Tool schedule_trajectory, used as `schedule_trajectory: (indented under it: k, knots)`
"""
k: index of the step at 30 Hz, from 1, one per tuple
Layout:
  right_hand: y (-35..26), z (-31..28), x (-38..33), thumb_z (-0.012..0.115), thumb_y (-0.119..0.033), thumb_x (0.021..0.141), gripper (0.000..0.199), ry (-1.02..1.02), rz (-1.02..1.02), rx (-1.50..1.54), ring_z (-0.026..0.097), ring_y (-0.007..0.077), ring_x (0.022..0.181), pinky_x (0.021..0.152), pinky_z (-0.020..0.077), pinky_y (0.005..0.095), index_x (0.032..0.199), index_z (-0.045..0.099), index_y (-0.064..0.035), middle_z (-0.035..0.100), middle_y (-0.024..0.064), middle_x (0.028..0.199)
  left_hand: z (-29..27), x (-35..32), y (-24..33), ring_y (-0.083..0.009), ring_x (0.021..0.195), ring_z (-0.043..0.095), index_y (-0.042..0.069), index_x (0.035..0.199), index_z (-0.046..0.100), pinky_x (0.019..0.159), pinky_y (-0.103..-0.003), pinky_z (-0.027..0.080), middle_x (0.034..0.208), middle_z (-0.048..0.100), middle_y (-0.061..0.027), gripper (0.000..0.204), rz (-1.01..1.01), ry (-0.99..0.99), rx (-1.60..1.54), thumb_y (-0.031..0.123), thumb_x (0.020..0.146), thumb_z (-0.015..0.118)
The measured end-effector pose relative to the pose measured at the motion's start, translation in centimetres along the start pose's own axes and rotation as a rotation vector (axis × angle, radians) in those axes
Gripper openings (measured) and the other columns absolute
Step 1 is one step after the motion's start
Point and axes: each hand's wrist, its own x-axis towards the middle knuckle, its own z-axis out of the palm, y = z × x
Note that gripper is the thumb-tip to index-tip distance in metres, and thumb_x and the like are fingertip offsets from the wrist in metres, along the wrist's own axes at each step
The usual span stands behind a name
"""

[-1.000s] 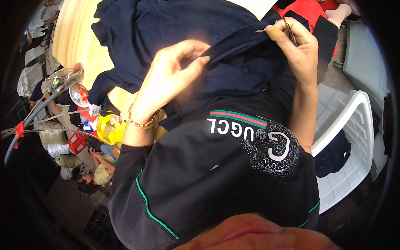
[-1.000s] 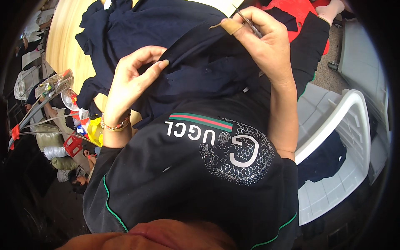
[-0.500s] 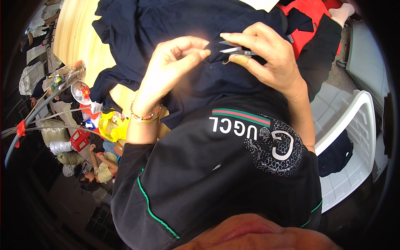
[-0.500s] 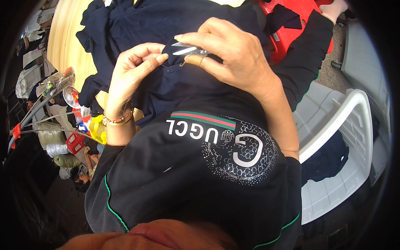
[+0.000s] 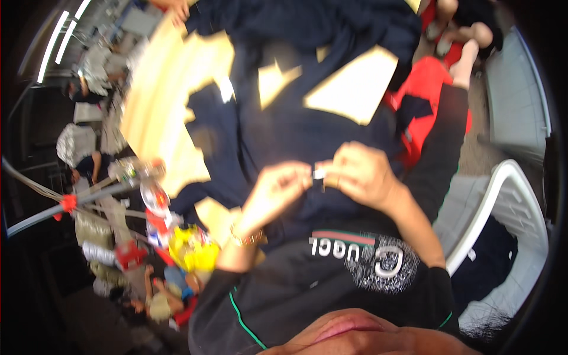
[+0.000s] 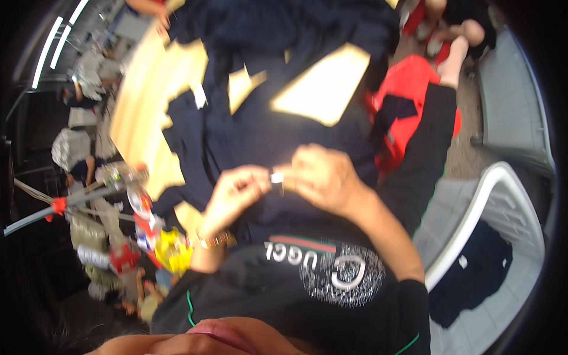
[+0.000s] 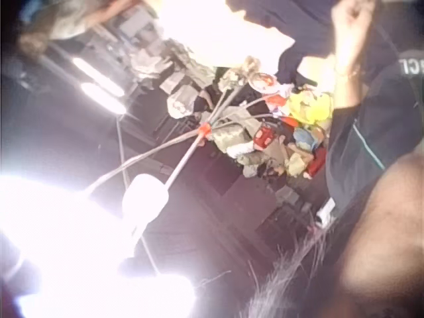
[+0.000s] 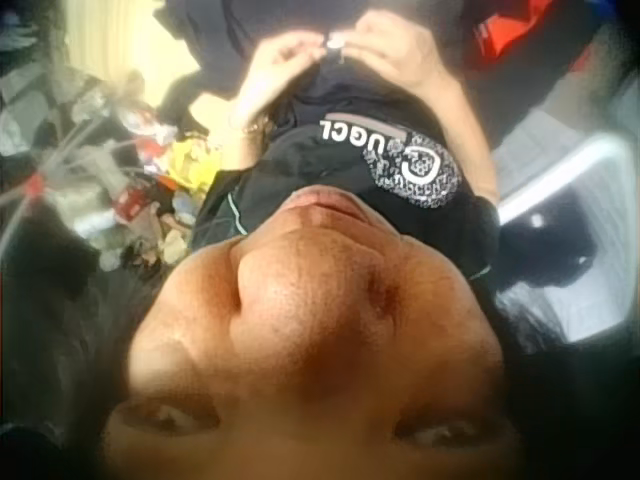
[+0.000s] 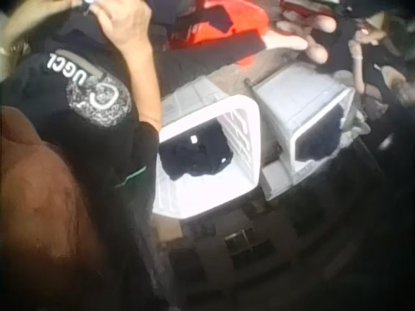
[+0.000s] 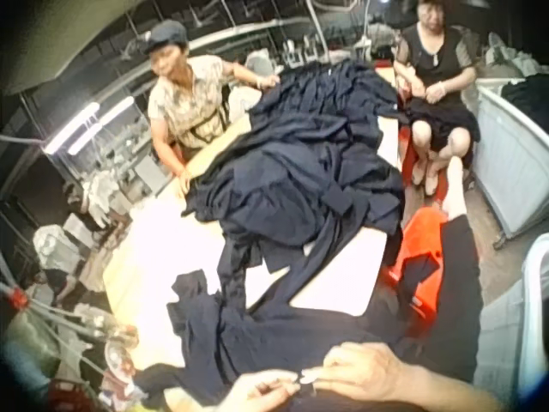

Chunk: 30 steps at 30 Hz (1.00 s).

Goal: The person is trimming loose threads from finished navy blue t-shirts using small hand-held scissors and then placing them in a large bin.

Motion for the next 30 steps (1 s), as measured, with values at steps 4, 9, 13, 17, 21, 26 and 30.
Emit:
schedule_trajectory:
  k: [4,9,13,17,21,26,30]
  knots:
    - [0.1,-0.3,-0.4,0.074,-0.019,0.075,0.021,-0.002,0.090,0.051,0.058,0.0185,0.064,0.054,0.0469,0.0302,0.096,0.072,-0.0125,0.058,0.0027,0.073,0.1,0.3,-0.5,-0.0040,0.086,0.055,0.000,0.104,0.062,0.077,-0.019,0.044,0.092,0.063,0.0019,0.015,-0.001,-0.084,0.048,0.004,0.090,0.062]
    - [1.2,-2.2,-0.9,0.074,-0.012,0.075,0.031,0.275,0.350,0.207,0.063,0.0217,0.074,0.066,0.0494,0.0306,0.104,0.067,-0.0068,0.062,0.0083,0.086,1.5,-0.3,0.1,-0.0146,0.089,0.061,0.000,0.106,0.062,0.081,-0.028,0.047,0.097,0.066,-0.0056,0.030,0.188,-0.060,0.530,0.016,0.082,0.072]
    - [6.7,-3.0,-4.1,0.076,-0.007,0.076,0.060,0.364,0.580,0.314,0.051,0.0092,0.079,0.077,0.0441,0.0220,0.129,0.050,0.0025,0.047,-0.0012,0.086,2.2,-0.8,1.0,-0.0266,0.095,0.061,0.004,0.108,0.063,0.086,-0.035,0.045,0.101,0.066,-0.0099,0.040,0.395,-0.090,0.849,0.026,0.077,0.075]
    - [9.2,-3.7,-5.6,0.075,-0.016,0.079,0.061,0.140,0.857,0.529,0.046,0.0048,0.077,0.070,0.0387,0.0199,0.130,0.049,0.0034,0.048,-0.0034,0.086,1.3,-0.9,0.9,-0.0268,0.094,0.058,0.006,0.105,0.064,0.084,-0.035,0.043,0.099,0.064,-0.0086,0.034,0.356,-0.143,0.916,0.014,0.074,0.075]
    - [10.8,-4.0,-6.8,0.076,-0.015,0.076,0.057,0.100,0.787,0.628,0.041,0.0021,0.066,0.061,0.0340,0.0190,0.126,0.053,-0.0021,0.044,-0.0072,0.074,0.8,0.2,1.5,-0.0285,0.095,0.061,0.005,0.101,0.065,0.084,-0.037,0.046,0.097,0.066,-0.0098,0.027,0.460,-0.136,0.874,0.004,0.074,0.069]
    - [11.8,-3.9,-6.8,0.071,-0.009,0.079,0.026,0.007,0.769,0.587,0.043,0.0007,0.069,0.062,0.0348,0.0174,0.101,0.059,-0.0005,0.047,-0.0080,0.077,0.1,-0.1,2.6,-0.0264,0.088,0.062,0.004,0.098,0.067,0.082,-0.033,0.048,0.090,0.064,-0.0099,0.036,0.598,0.081,0.915,-0.012,0.067,0.059]
    - [12.1,-3.4,-6.9,0.075,-0.007,0.079,0.023,0.084,0.768,0.546,0.045,0.0017,0.071,0.065,0.0373,0.0166,0.097,0.062,-0.0011,0.052,-0.0072,0.081,-0.6,-0.4,2.8,-0.0257,0.088,0.061,0.008,0.095,0.065,0.087,-0.038,0.046,0.087,0.063,-0.0058,0.035,0.777,0.251,1.055,-0.009,0.065,0.064]
